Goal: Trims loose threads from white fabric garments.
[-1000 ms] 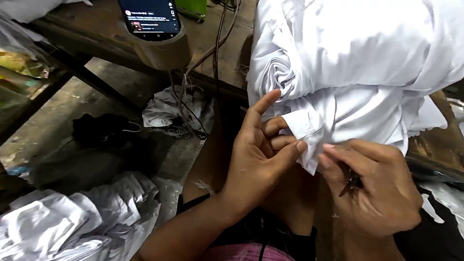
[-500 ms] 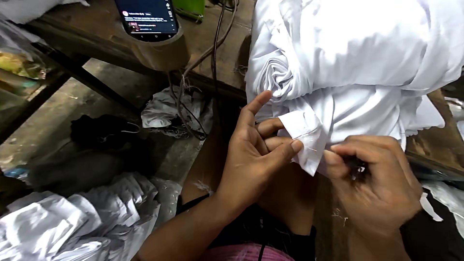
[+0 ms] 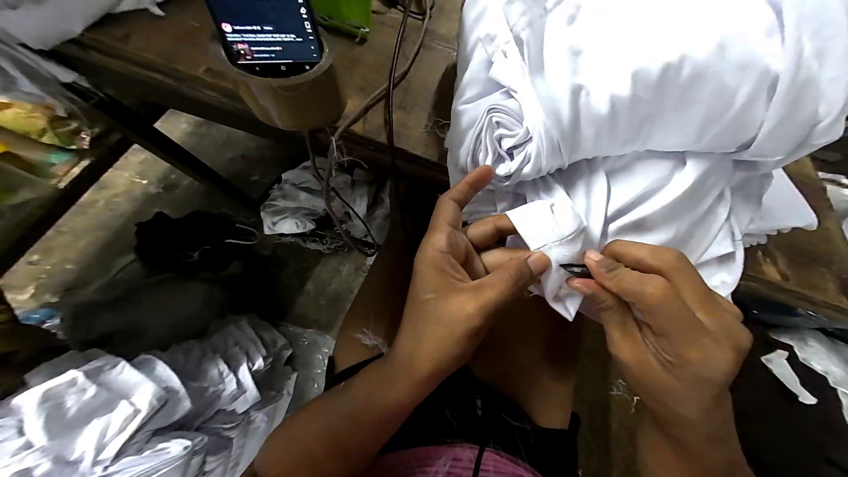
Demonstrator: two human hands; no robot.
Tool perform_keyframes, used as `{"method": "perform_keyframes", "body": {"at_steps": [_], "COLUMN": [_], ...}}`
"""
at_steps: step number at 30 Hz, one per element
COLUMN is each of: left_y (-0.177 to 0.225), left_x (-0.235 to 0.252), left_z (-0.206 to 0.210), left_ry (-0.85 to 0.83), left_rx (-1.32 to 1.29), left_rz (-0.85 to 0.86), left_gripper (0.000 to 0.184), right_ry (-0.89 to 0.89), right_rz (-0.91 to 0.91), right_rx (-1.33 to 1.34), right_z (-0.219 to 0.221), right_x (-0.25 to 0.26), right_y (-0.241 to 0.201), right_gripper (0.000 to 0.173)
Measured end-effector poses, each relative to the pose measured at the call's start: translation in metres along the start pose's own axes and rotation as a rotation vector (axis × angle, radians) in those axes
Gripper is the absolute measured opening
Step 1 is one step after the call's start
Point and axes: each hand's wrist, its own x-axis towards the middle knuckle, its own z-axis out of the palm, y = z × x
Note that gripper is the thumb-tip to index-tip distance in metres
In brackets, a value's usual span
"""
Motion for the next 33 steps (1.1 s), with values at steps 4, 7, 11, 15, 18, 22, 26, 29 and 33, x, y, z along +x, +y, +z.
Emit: {"method": "perform_keyframes", "body": {"at_steps": [4, 7, 11, 15, 18, 22, 26, 29, 33], "left_y": [0.000, 0.000, 0.000, 0.000, -0.001, 0.000, 0.000, 0.000, 0.001], "left_x": [0.000, 0.000, 0.000, 0.000, 0.000, 0.000, 0.000, 0.000, 0.000], "left_z": [-0.001, -0.001, -0.001, -0.001, 0.000, 0.000, 0.000, 0.000, 0.000], "left_ry": [0.001, 0.000, -0.002, -0.007, -0.004, -0.009, -0.009, -0.005, -0.007], "left_rx": [0.000, -0.009, -0.006, 0.002, 0.000, 0.000, -0.001, 0.005, 0.004], "left_rz": [0.001, -0.002, -0.001, -0.002, 0.000, -0.002, -0.001, 0.003, 0.006], "left_gripper": [0.083, 0.084, 0.083, 0.083, 0.082, 0.082, 0.082, 0.082, 0.081], "right_ry": [0.029, 0.032, 0.022, 0.023, 0.018, 0.016, -0.007, -0.025, -0.038], "right_rz": [0.032, 0.033, 0.029, 0.018, 0.019, 0.037, 0.054, 0.039, 0.031], "right_rx": [-0.022, -0.035, -0.044, -0.042, 0.025, 0.026, 0.028, 0.022, 0.061], "right_z": [-0.005, -0.006, -0.006, -0.004, -0.006, -0.007, -0.007, -0.009, -0.011], "right_x": [0.002, 0.003, 0.003, 0.004, 0.003, 0.003, 0.003, 0.003, 0.002], "right_y": [0.001, 0.001, 0.000, 0.000, 0.002, 0.003, 0.001, 0.000, 0.000], "right_gripper": [0.017, 0.018, 0.017, 0.017, 0.016, 0.019, 0.020, 0.019, 0.018]}}
